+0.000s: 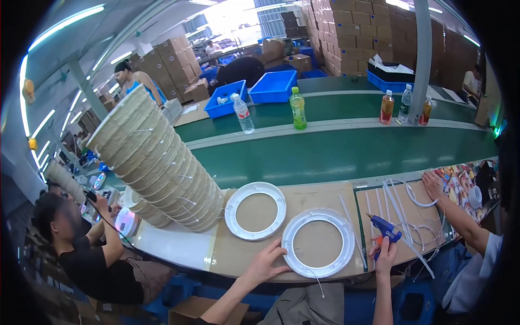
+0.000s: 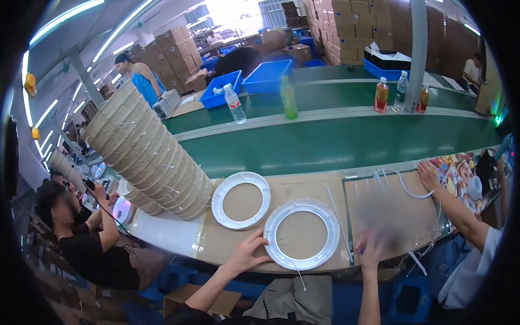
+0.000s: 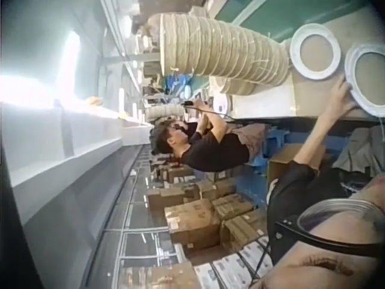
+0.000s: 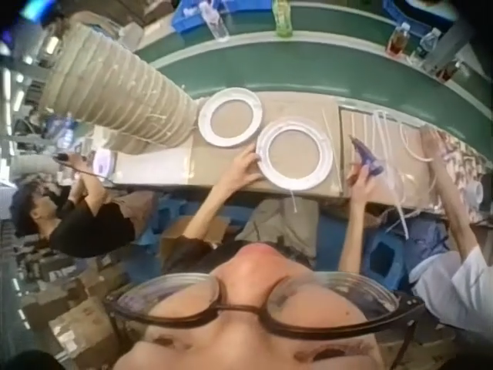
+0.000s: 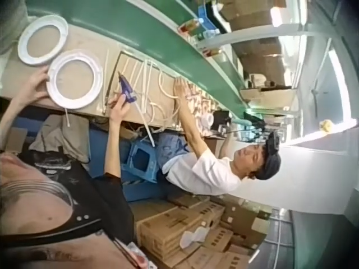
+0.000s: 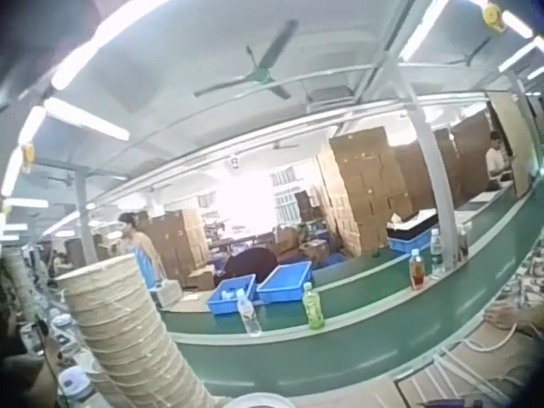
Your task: Applying hot glue to circular plastic rings and assembling them into stacks on a production line.
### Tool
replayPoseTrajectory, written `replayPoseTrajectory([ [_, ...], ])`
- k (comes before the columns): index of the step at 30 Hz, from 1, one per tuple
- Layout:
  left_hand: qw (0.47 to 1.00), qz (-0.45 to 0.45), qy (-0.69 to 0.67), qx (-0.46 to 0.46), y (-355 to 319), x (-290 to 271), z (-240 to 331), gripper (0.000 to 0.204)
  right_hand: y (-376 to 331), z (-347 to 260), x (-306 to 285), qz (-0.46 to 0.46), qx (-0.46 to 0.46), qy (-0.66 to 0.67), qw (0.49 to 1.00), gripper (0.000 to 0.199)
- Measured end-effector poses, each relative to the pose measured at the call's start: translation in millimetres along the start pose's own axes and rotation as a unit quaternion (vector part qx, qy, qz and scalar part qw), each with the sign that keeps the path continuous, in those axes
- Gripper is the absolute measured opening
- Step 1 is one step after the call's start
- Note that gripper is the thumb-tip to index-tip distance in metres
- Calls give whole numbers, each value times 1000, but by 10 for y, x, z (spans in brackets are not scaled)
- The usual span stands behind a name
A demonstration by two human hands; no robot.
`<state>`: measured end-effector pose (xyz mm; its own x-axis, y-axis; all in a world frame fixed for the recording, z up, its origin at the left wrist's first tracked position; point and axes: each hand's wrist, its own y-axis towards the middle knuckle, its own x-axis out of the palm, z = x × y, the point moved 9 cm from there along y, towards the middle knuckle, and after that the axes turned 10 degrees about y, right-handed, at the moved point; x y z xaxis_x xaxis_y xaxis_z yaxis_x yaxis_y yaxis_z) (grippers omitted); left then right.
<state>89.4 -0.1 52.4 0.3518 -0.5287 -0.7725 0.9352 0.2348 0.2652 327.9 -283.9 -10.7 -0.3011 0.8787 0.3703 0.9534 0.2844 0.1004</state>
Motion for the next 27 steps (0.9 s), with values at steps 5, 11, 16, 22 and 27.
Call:
replayPoseTrajectory([
  [5,998,41,18,47,-73,-282,294,48,28,29,45,-28,-3,21,999,34],
  [11,991,103,43,71,-132,-1218,736,53,38,142,-114,-18,-38,44,998,32],
  [16,918,323,172,155,-315,-2831,1310,51,29,92,-96,-14,-38,29,999,30],
  [22,851,475,210,79,-454,-4668,1349,42,40,22,-57,0,-69,30,997,32],
  [27,842,499,203,12,-569,-5685,767,35,99,103,-18,-37,-60,48,996,33],
])
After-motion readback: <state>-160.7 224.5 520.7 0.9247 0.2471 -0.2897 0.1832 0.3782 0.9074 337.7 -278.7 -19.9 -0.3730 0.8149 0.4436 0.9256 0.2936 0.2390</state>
